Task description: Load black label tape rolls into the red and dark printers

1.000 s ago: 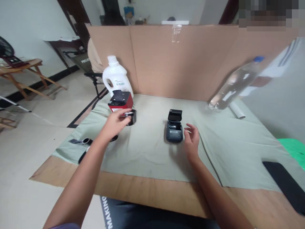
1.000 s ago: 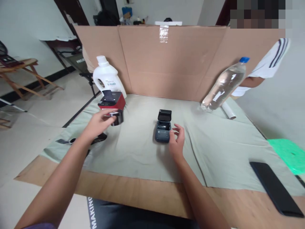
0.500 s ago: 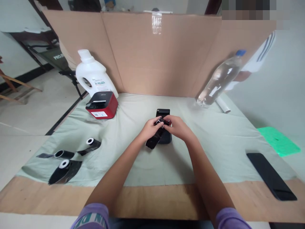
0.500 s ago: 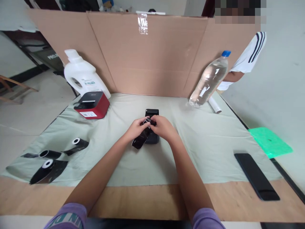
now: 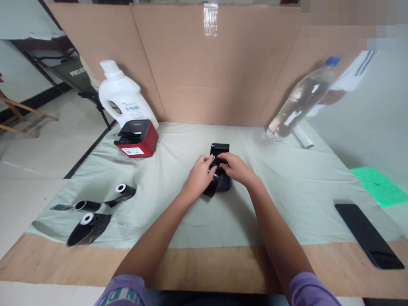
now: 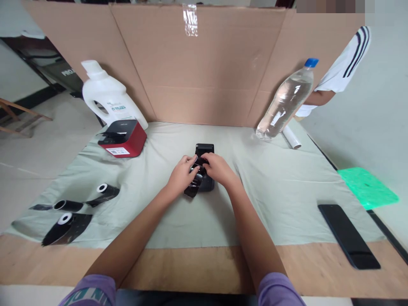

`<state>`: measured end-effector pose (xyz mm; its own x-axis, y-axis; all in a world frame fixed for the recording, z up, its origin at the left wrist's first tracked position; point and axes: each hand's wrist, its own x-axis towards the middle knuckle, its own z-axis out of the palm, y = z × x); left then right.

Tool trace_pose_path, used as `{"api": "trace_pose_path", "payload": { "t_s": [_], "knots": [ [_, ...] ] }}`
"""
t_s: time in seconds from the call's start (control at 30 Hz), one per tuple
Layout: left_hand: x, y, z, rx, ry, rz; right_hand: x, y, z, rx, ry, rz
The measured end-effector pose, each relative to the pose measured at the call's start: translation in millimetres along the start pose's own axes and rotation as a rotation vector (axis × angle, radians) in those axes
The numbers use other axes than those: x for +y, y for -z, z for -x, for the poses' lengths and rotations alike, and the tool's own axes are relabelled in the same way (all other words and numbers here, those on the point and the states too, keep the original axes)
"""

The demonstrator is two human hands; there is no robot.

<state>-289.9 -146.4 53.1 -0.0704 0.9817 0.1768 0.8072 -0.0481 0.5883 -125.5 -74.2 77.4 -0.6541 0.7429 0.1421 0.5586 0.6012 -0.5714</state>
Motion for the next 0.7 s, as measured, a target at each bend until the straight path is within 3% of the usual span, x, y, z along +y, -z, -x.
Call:
{"api": "trace_pose_path", "payload": {
  "t_s": [0.27,0.53,0.7],
  "knots": [
    [1.4,-7.9,2.3,-0.051,-0.098,-0.152,0.3,-7.5,1.9,-0.077,-0.013,0.236],
    [-4.9,-9.7,1.4,0.005,-0.067,-0.041,-4.1,-10.0,2.0,0.025,0.032,0.140],
    [-9.2,-16.4,0.9,0.030,-0.083,-0.005,0.6,-9.8,1.9,-0.010,-0.009,0.117]
  ]
}}
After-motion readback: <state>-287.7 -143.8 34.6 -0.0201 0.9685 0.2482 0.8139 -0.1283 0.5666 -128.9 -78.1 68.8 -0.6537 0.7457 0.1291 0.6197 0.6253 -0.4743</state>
